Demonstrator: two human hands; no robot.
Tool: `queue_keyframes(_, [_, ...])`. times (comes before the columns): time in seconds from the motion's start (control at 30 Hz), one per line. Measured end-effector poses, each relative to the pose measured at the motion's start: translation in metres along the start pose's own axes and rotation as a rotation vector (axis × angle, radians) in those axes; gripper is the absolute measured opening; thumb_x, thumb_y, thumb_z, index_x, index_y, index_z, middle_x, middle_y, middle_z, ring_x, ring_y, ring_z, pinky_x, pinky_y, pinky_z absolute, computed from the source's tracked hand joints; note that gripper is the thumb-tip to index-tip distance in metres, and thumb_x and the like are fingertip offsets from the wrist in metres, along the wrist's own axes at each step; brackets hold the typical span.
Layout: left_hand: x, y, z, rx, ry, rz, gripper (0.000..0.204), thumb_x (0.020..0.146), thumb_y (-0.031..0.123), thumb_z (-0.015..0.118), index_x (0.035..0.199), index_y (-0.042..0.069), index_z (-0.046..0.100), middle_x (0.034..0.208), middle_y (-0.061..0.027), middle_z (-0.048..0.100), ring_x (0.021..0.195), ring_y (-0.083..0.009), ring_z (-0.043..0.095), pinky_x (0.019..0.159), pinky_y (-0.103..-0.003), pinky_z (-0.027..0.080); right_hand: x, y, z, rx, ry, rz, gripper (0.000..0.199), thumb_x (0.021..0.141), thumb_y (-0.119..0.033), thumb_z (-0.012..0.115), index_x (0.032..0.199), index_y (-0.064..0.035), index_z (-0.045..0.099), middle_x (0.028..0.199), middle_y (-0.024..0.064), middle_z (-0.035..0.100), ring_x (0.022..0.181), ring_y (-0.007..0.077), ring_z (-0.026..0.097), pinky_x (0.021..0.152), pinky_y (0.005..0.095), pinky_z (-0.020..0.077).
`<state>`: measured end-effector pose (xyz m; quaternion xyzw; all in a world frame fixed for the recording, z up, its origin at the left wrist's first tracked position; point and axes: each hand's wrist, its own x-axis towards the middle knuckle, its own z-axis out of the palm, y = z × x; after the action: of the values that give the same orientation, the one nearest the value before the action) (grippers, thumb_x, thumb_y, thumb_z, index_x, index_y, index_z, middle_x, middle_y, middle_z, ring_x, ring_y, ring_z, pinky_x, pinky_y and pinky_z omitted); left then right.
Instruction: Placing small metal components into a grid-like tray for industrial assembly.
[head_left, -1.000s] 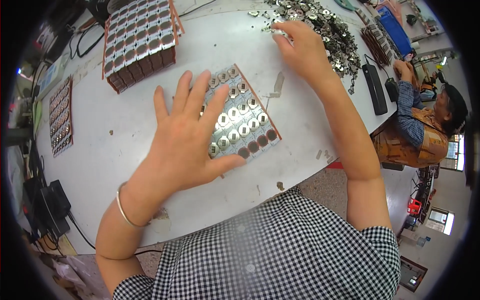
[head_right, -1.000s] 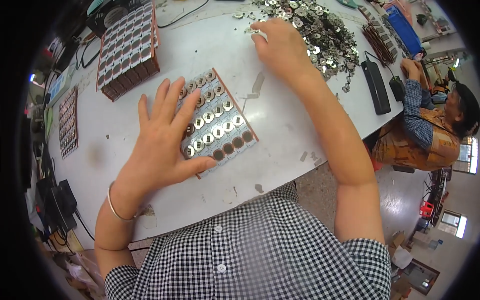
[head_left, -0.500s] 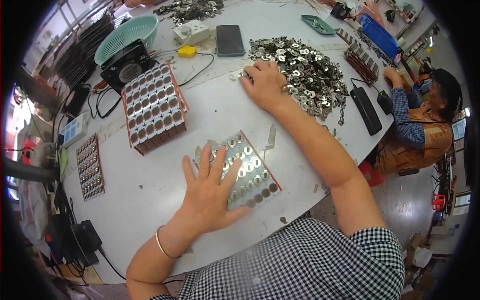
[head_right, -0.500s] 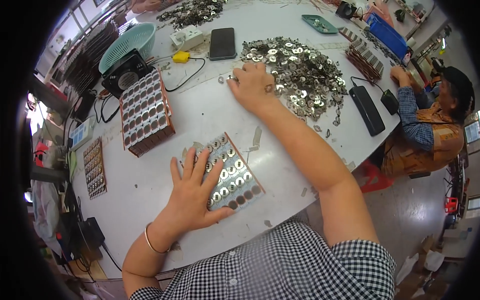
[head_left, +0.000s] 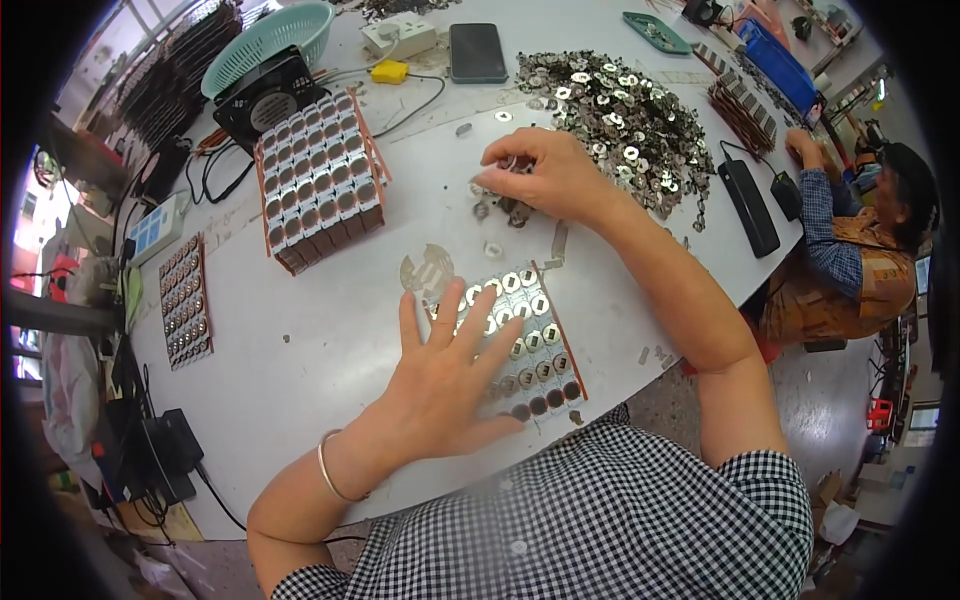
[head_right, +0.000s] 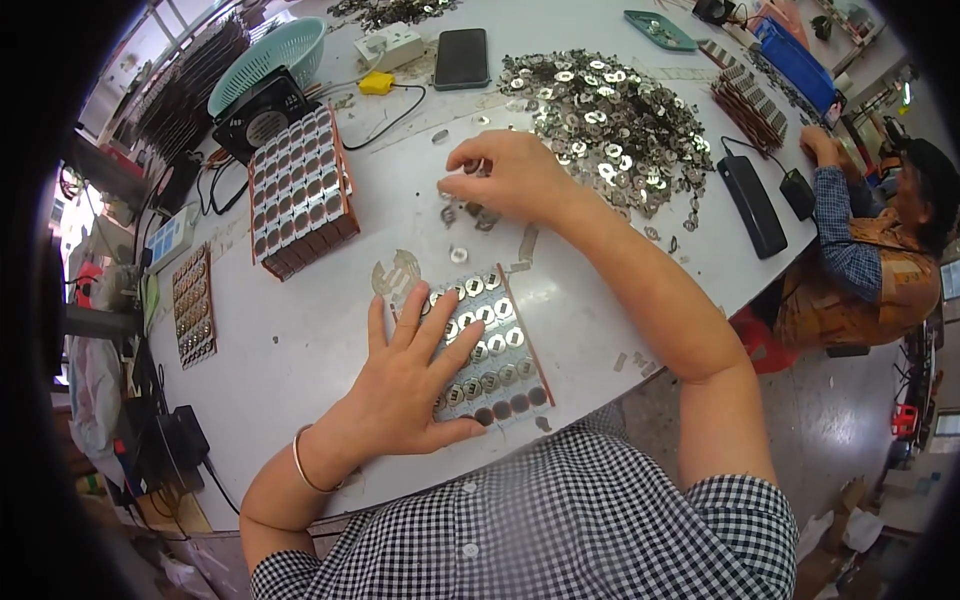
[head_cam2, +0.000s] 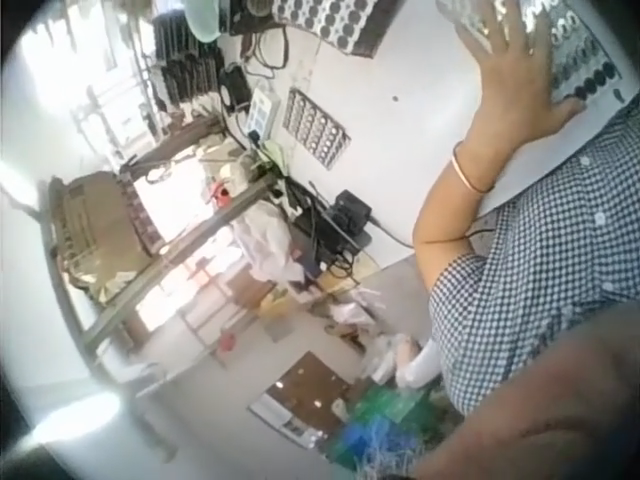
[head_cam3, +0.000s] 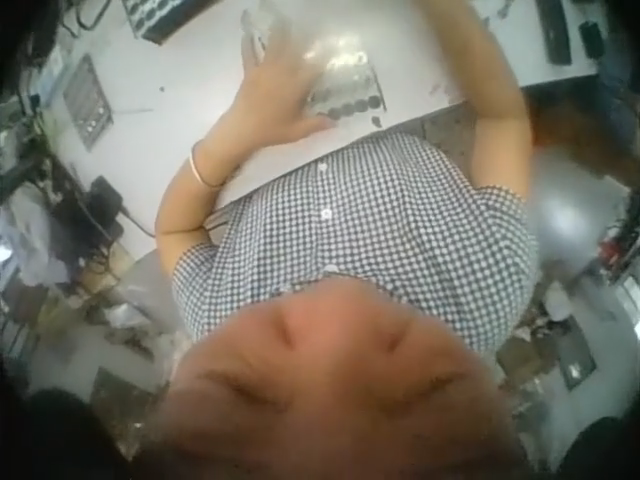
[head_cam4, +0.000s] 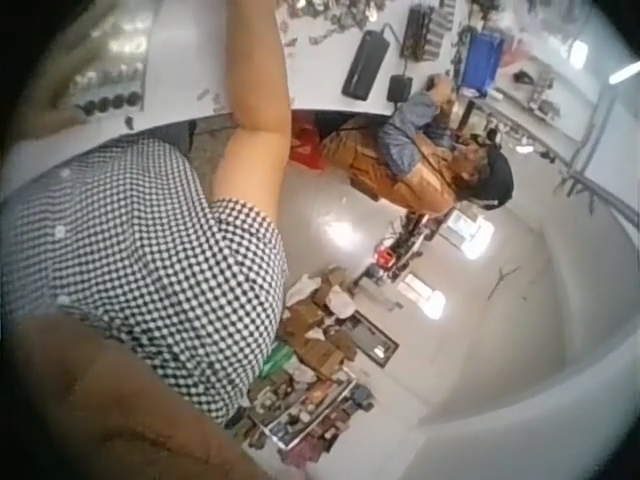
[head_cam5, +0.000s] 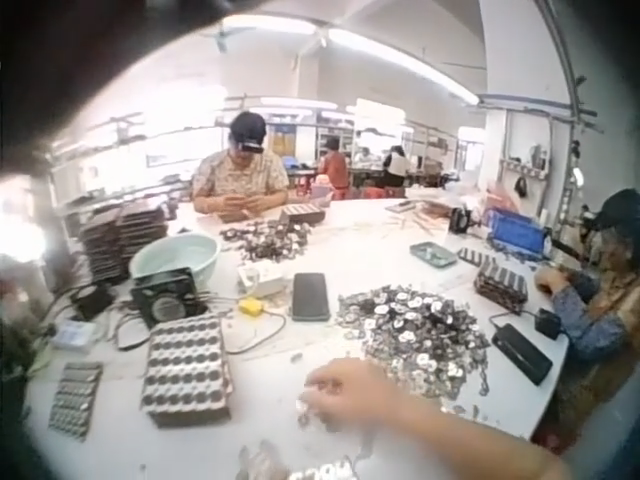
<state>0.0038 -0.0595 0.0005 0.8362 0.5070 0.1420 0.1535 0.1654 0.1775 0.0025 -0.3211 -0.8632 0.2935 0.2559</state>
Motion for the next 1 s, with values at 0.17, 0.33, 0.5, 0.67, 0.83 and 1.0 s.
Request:
queue_keyframes(0.17, [0.004, 0.003, -0.002, -0.011, -0.023, 0.014, 0.096, 0.069, 0.05, 0.086, 0.148, 0.01, 0.05, 0.155, -0.0264, 0.038, 0.146, -0.0525, 0.029, 0.108, -0.081, 0.02, 0.001, -0.011, -0.016, 0.282, 0.13, 0.139, 0.029, 0.097, -0.03, 0.072, 0.098, -0.0016, 0.077, 0.076, -0.0045, 0.066, 0.074, 0.0049, 0.058, 0.067, 0.0239, 0.0478])
queue_keyframes(0.33, [-0.001, 0.01, -0.005, -0.027, -0.059, 0.015, 0.097, 0.068, 0.049, 0.087, 0.148, 0.01, 0.05, 0.155, -0.0263, 0.038, 0.146, -0.0526, 0.03, 0.108, -0.081, 0.021, -0.009, -0.01, -0.035, 0.1, -0.001, 0.274, 0.028, 0.098, -0.03, 0.07, 0.096, -0.0031, 0.077, 0.072, -0.0038, 0.062, 0.07, 0.0033, 0.054, 0.066, 0.0239, 0.0474])
queue_keyframes(0.5, [-0.003, 0.016, -0.006, -0.039, -0.071, 0.026, 0.098, 0.067, 0.048, 0.088, 0.149, 0.01, 0.049, 0.154, -0.0265, 0.038, 0.145, -0.0524, 0.031, 0.107, -0.081, 0.022, -0.046, 0.015, -0.029, -0.334, 0.131, 0.002, 0.024, 0.093, -0.024, 0.071, 0.107, -0.006, 0.077, 0.083, 0.0046, 0.07, 0.067, 0.0123, 0.06, 0.063, 0.0272, 0.0492])
queue_keyframes(0.67, [-0.004, 0.014, -0.003, -0.011, -0.108, 0.028, 0.1, 0.072, 0.057, 0.082, 0.152, 0.009, 0.046, 0.159, -0.0284, 0.033, 0.148, -0.0545, 0.025, 0.11, -0.078, 0.018, -0.077, -0.013, -0.012, -0.107, -0.041, -0.138, 0.017, 0.087, -0.007, 0.075, 0.104, -0.005, 0.075, 0.09, 0.0095, 0.068, 0.072, 0.0205, 0.064, 0.067, 0.0309, 0.0516])
queue_keyframes(0.83, [-0.005, 0.013, 0.001, -0.01, -0.094, 0.035, 0.1, 0.072, 0.057, 0.082, 0.152, 0.009, 0.046, 0.159, -0.0281, 0.034, 0.148, -0.0539, 0.026, 0.11, -0.077, 0.019, -0.09, -0.009, 0.006, -0.127, -0.05, -0.137, 0.023, 0.086, -0.008, 0.075, 0.109, -0.0041, 0.072, 0.089, 0.0085, 0.067, 0.071, 0.0193, 0.062, 0.066, 0.0304, 0.0511])
queue_keyframes(1.0, [-0.004, 0.011, -0.003, 0.017, -0.096, 0.046, 0.104, 0.071, 0.06, 0.081, 0.153, 0.006, 0.045, 0.159, -0.028, 0.035, 0.15, -0.0505, 0.027, 0.113, -0.075, 0.018, -0.096, -0.019, -0.007, -0.028, -0.116, 0.015, 0.023, 0.084, -0.007, 0.075, 0.106, -0.0026, 0.07, 0.082, 0.0026, 0.064, 0.067, 0.0087, 0.052, 0.061, 0.0245, 0.0454])
